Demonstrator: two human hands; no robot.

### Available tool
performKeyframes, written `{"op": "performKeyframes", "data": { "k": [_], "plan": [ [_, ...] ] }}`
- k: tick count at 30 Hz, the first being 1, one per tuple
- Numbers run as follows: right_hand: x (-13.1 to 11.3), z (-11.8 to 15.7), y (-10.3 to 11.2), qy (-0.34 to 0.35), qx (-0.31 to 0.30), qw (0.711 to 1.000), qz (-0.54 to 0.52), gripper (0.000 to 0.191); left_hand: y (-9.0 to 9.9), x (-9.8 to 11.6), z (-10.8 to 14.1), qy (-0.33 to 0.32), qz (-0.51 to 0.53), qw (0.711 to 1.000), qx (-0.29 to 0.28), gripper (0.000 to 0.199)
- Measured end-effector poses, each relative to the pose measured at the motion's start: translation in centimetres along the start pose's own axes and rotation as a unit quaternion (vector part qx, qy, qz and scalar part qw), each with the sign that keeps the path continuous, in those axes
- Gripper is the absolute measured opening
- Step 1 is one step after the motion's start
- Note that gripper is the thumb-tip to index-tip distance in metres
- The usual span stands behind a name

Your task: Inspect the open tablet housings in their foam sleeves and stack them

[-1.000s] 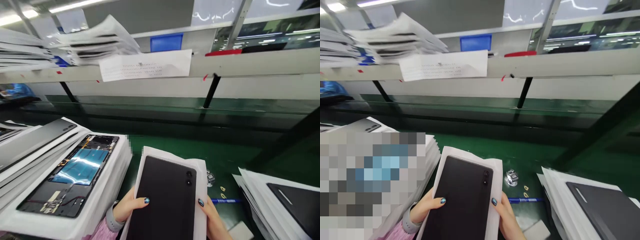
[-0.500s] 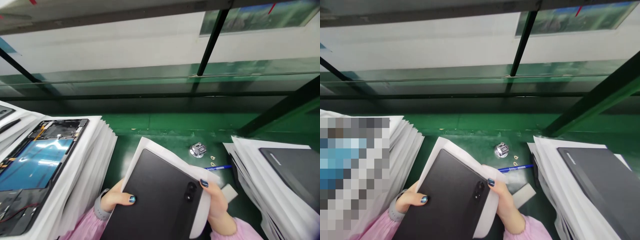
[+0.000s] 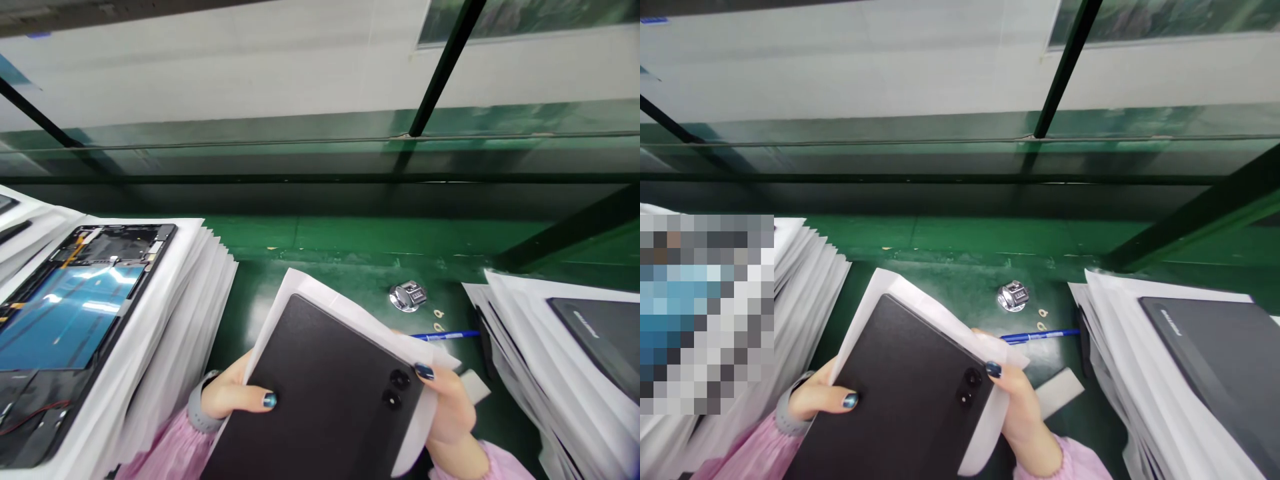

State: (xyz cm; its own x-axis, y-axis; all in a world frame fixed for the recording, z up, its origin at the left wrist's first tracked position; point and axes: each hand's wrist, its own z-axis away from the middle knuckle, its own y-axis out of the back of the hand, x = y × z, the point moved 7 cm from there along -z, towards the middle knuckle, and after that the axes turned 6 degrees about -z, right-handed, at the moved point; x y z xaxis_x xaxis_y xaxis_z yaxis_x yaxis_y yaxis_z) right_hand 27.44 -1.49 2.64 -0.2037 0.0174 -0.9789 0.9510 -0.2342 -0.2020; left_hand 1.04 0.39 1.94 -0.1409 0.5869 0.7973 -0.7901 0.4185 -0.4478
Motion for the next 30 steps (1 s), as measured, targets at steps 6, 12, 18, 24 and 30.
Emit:
{"op": "performKeyframes", "data": {
  "k": [6, 12, 18, 24, 30],
  "plan": [
    [1.3, -0.7, -0.9, -0.071, 0.053, 0.996, -0.033, 0.041, -0.2, 0.8, -0.1, 0.004, 0.009, 0.999, 0.053, 0.053],
    [-0.2, -1.4, -3.0, -0.101, 0.041, 0.993, 0.052, 0.054, 0.0, 1.0, -0.3, -0.003, -0.026, 0.997, 0.068, 0.051],
    [-1.2, -0.7, -2.8, -0.054, 0.067, 0.993, 0.077, 0.052, 0.0, 1.1, -0.4, -0.014, -0.020, 0.997, 0.067, 0.051],
    [-0.8, 0.4, -1.4, -0.010, 0.084, 0.985, 0.153, 0.045, 1.0, 0.5, 0.1, 0.016, -0.021, 0.997, 0.074, 0.051],
    [-0.1, 1.0, 0.8, 0.020, 0.061, 0.976, 0.208, 0.029, 1.1, 0.3, 0.2, 0.016, -0.022, 0.998, 0.060, 0.054]
  ]
}}
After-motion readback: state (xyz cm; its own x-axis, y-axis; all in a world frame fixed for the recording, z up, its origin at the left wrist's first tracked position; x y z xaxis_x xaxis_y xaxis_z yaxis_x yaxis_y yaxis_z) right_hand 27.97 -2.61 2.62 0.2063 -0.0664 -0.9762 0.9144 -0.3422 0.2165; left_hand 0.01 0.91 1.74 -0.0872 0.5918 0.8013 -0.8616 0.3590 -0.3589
